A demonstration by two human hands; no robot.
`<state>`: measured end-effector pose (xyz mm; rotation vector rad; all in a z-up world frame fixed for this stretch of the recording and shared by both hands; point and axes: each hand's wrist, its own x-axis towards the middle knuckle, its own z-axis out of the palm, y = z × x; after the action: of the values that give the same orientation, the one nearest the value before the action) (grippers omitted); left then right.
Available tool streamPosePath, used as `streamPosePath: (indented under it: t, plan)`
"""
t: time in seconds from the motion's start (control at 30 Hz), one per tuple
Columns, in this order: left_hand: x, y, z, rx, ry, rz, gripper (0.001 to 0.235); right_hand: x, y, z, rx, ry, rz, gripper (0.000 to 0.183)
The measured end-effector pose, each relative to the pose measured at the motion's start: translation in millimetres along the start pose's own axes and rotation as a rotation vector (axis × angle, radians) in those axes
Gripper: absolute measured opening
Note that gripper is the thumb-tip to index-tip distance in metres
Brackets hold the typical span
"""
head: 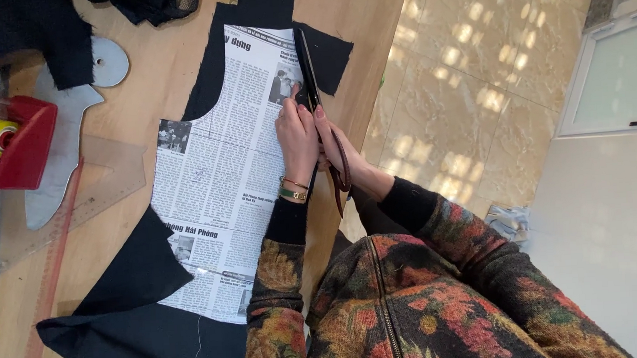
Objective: Cutting black fabric according to a paper pattern using large tailor scissors on a workshop table.
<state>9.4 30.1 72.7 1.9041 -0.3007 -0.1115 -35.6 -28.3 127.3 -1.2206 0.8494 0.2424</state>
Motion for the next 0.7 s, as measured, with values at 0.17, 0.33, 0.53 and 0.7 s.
streamPosePath:
  t: [0.17, 0.33, 0.53, 0.7]
  plan:
    - [0.5, 2.5, -2.1, -0.016, 0.001, 0.001, 0.021, 21.9, 14.3, -9.2, -0.024, -0.013, -0.041, 0.071]
    - [-0.3, 9.9, -4.8, -0.010, -0.003, 0.011, 0.019, 21.1, 11.3, -7.5, -0.020, -0.007, -0.077, 0.071]
    - [0.1, 3.3, -1.1, -0.002, 0.001, 0.006, 0.020, 27.4, 9.3, -7.9, -0.021, -0.018, -0.091, 0.074]
    - [0.2, 13.3, -6.7, -0.018, -0.012, 0.017, 0.021, 39.3, 12.4, -12.3, -0.016, -0.005, -0.101, 0.070]
